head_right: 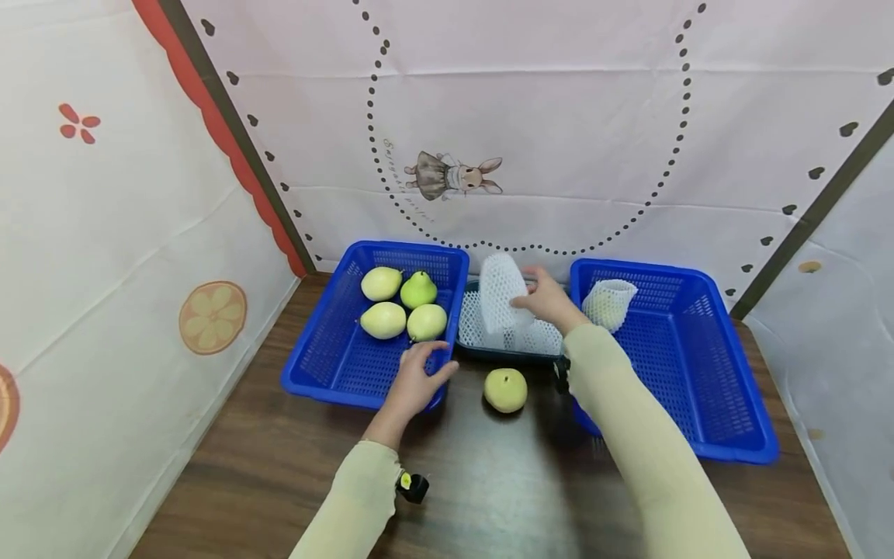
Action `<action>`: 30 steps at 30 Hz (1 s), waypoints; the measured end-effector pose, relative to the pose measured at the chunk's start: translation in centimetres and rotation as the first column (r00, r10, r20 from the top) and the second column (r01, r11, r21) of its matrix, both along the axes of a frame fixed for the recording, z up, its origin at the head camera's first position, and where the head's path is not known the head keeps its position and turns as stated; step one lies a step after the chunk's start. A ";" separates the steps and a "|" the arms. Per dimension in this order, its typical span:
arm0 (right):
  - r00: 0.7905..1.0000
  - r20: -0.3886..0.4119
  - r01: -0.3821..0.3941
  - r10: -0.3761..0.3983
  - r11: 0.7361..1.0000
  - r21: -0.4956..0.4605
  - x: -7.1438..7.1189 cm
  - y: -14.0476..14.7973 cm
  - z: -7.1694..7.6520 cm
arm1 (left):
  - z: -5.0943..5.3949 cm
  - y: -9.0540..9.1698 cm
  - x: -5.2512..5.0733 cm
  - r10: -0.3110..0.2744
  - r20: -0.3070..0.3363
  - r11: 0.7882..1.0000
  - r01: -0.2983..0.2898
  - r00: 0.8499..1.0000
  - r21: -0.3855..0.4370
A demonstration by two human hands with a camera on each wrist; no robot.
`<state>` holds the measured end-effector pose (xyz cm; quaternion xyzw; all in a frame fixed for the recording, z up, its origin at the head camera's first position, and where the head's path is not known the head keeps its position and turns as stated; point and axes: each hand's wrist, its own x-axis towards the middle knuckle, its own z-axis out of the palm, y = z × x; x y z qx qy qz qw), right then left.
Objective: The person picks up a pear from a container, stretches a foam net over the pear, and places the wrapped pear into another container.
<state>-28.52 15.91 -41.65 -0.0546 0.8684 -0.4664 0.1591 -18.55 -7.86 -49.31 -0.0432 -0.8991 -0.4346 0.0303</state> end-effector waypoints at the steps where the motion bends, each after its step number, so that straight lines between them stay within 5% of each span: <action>1: 1.000 -0.003 -0.014 0.014 0.998 -0.056 0.7 -0.2 0.2 | 0.1 0.0 0.0 0.021 -0.036 0.998 -0.018 0.999 0.068; 5: 0.995 -0.024 -0.098 0.095 0.975 -0.201 4.1 -1.4 0.0 | 0.8 0.5 -0.1 0.026 -0.084 0.938 0.004 0.996 0.346; 8: 0.993 -0.032 -0.118 0.114 0.970 -0.214 6.1 -1.7 -0.6 | 1.1 1.1 -0.2 -0.050 0.000 0.883 0.044 0.999 0.467; 12: 0.998 -0.060 -0.004 -0.009 0.975 -0.220 7.2 -0.8 -1.4 | 1.0 1.2 -0.2 -0.056 0.063 0.830 0.012 0.996 0.558; 16: 0.984 -0.077 0.136 -0.163 0.950 -0.281 7.3 1.2 -1.3 | 1.1 0.5 -0.1 -0.002 0.061 0.808 -0.035 0.998 0.589; 19: 0.980 -0.076 0.149 -0.181 0.939 -0.311 7.5 1.1 -1.3 | 1.3 0.8 -0.2 -0.021 0.088 0.752 -0.042 0.996 0.658; 22: 0.983 -0.112 0.104 -0.146 0.943 -0.315 8.2 -0.5 -1.4 | 1.5 1.9 -0.1 -0.106 0.094 0.632 -0.006 0.990 0.775; 25: 0.985 -0.151 0.032 -0.086 0.944 -0.330 8.7 -2.1 -1.5 | 1.9 3.2 0.0 -0.183 0.068 0.470 0.026 0.981 0.882; 30: 0.979 -0.188 0.001 -0.083 0.917 -0.399 9.1 -2.9 -2.0 | 2.0 3.7 -0.5 -0.097 0.063 0.169 -0.046 0.993 0.985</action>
